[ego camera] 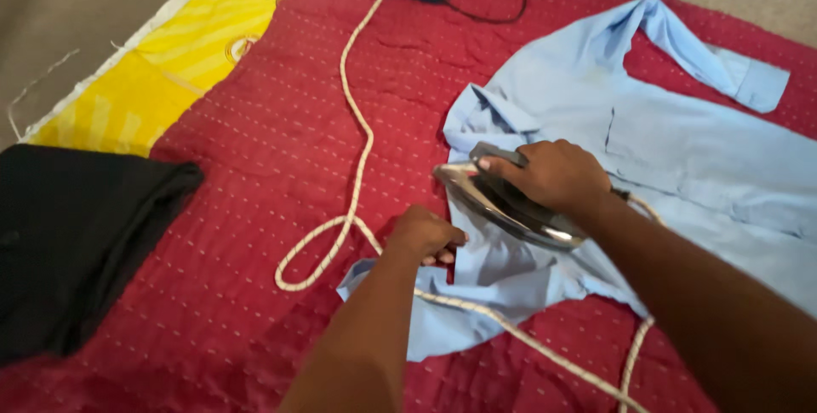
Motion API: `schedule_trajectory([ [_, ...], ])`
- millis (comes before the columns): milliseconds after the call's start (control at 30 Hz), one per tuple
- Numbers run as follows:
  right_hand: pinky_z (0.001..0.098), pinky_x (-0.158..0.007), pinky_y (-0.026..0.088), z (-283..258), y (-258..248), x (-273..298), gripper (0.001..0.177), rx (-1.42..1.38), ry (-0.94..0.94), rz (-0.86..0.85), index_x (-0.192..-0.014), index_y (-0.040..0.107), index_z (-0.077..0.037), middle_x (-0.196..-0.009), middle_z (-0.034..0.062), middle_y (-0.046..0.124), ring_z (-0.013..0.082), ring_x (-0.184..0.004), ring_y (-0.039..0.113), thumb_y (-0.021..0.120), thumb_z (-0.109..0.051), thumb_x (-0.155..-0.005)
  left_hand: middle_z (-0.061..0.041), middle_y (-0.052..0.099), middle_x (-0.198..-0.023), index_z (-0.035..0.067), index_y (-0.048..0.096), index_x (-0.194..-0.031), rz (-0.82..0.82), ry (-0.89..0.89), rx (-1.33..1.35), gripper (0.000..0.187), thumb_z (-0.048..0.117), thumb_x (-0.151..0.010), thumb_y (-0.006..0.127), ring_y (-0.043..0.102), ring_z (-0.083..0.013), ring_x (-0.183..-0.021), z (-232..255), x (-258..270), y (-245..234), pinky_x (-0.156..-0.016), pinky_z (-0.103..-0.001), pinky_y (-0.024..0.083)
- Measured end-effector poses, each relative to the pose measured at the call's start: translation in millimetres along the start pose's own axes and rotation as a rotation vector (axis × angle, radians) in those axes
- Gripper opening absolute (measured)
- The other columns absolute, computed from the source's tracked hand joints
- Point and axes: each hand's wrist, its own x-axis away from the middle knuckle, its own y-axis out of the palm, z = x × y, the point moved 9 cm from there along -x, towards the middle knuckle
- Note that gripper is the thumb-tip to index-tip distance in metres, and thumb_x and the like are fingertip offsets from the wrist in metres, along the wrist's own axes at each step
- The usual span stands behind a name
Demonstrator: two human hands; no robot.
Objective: The person irons a light blue shirt laid on a red patterned bedsheet. They use a corded electric iron to smooth the front, sleeves, and collar, adjusting the fabric with their hands between passes.
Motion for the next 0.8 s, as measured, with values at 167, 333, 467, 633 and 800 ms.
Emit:
schedule_trajectory([
  [167,0.0513,-0.085,0.055,8,11,4,0.08,0.065,-0.054,-0.071,-0.095,0.079,-0.012,-0.095,0.0166,0.077,0.0397,-0.094,0.072,0.043,-0.082,-0.086,-0.012,0.074,-0.066,-0.004,0.077,-0.081,0.062,0.042,-0.104,0.024,0.017,-0.074,0.085,0.066,-0.0186,-0.049,0,-8,-4,-0.045,-0.032,0.053],
  [333,0.0493,-0.086,0.055,41,23,18,0.077,0.04,-0.01,-0.195,-0.096,0.081,-0.016,-0.091,0.0143,0.079,0.0368,-0.093,0.072,0.044,-0.083,-0.084,-0.013,0.074,-0.069,-0.005,0.078,-0.081,0.147,0.072,-0.061,0.022,0.015,-0.075,0.084,0.069,-0.0204,-0.053,-2,-4,-7,-0.049,-0.033,0.058],
  [467,0.048,-0.083,0.056,79,24,41,0.076,0.065,0.043,-0.207,-0.096,0.08,-0.014,-0.09,0.0142,0.078,0.0359,-0.091,0.073,0.048,-0.082,-0.084,-0.015,0.075,-0.071,-0.004,0.078,-0.08,0.193,0.061,-0.08,0.02,0.014,-0.077,0.084,0.07,-0.0211,-0.055,0,2,-11,-0.051,-0.033,0.058],
  [633,0.0473,-0.083,0.056,105,28,63,0.075,0.036,0.155,-0.222,-0.099,0.082,-0.017,-0.087,0.0128,0.079,0.0338,-0.09,0.075,0.051,-0.083,-0.082,-0.015,0.074,-0.072,-0.004,0.076,-0.08,0.26,0.044,-0.122,0.014,0.01,-0.077,0.079,0.071,-0.0217,-0.056,3,9,-12,-0.052,-0.032,0.057],
  [800,0.0481,-0.081,0.055,85,23,54,0.074,-0.038,0.112,-0.171,-0.098,0.08,-0.019,-0.084,0.0128,0.078,0.035,-0.087,0.074,0.05,-0.083,-0.079,-0.017,0.073,-0.07,-0.005,0.076,-0.078,0.217,0.145,0.02,0.01,0.003,-0.078,0.069,0.067,-0.0222,-0.054,4,3,-33,-0.049,-0.035,0.055],
])
